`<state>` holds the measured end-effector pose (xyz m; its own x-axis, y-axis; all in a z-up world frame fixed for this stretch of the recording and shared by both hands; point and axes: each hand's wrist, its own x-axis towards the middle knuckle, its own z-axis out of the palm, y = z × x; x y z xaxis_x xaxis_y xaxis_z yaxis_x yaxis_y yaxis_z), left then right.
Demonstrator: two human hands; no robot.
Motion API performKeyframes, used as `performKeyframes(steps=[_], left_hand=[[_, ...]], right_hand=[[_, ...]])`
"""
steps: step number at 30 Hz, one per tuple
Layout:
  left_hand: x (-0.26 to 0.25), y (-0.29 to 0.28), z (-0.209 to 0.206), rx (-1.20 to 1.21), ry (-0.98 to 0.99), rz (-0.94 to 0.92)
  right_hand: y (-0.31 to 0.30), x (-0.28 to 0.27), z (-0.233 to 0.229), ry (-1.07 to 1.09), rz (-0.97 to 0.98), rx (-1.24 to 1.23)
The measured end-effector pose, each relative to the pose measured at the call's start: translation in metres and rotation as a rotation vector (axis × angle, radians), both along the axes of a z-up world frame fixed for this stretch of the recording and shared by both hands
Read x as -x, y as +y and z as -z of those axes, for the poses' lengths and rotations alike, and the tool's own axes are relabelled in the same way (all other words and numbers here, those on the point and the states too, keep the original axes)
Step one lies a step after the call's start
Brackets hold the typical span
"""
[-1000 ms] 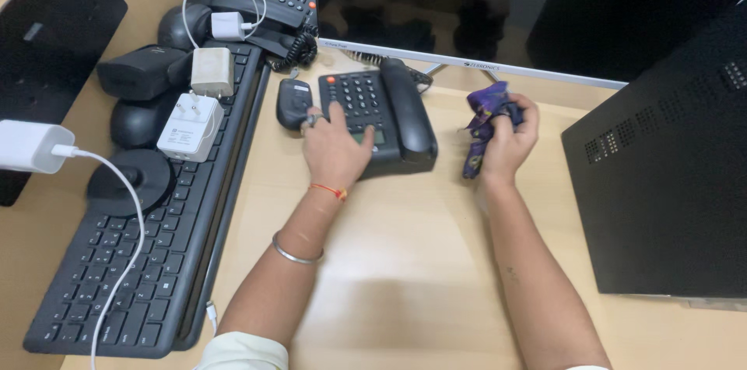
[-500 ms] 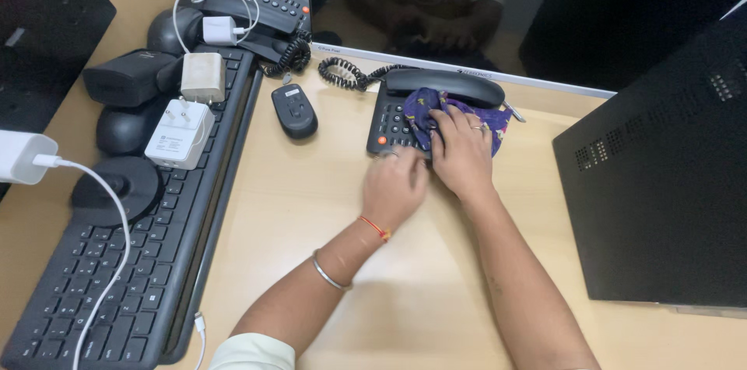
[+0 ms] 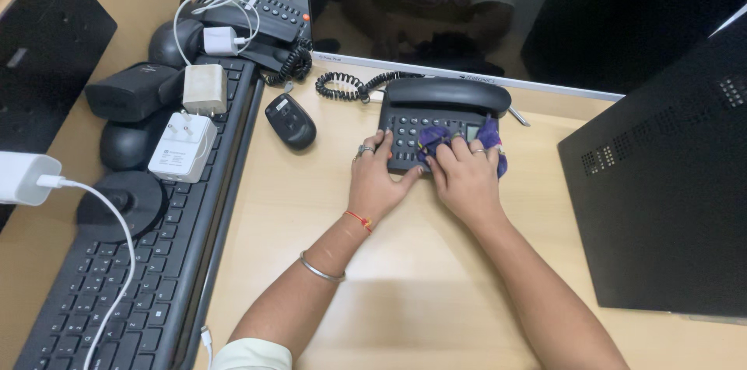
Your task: The person wipes a camera, a power adapter, and a computer monitor with a cloth, then organizes a charging cable by coiling it and placing it on a desk.
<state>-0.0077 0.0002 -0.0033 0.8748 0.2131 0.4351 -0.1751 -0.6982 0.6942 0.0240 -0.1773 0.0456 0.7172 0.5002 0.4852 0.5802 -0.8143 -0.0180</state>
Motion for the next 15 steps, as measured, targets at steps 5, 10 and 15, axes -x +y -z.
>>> performKeyframes(steps=[5, 10, 15], left_hand=[[0.015, -0.018, -0.011, -0.088, 0.011, 0.010], [0.009, -0.011, -0.013, -0.061, 0.031, 0.045], [0.008, -0.017, -0.015, 0.009, 0.157, 0.189]], right_hand=[[-0.017, 0.011, -0.015, 0.215, -0.057, -0.027], [-0.008, 0.006, -0.015, 0.104, -0.237, -0.006], [-0.032, -0.025, -0.005, 0.077, 0.263, -0.052]])
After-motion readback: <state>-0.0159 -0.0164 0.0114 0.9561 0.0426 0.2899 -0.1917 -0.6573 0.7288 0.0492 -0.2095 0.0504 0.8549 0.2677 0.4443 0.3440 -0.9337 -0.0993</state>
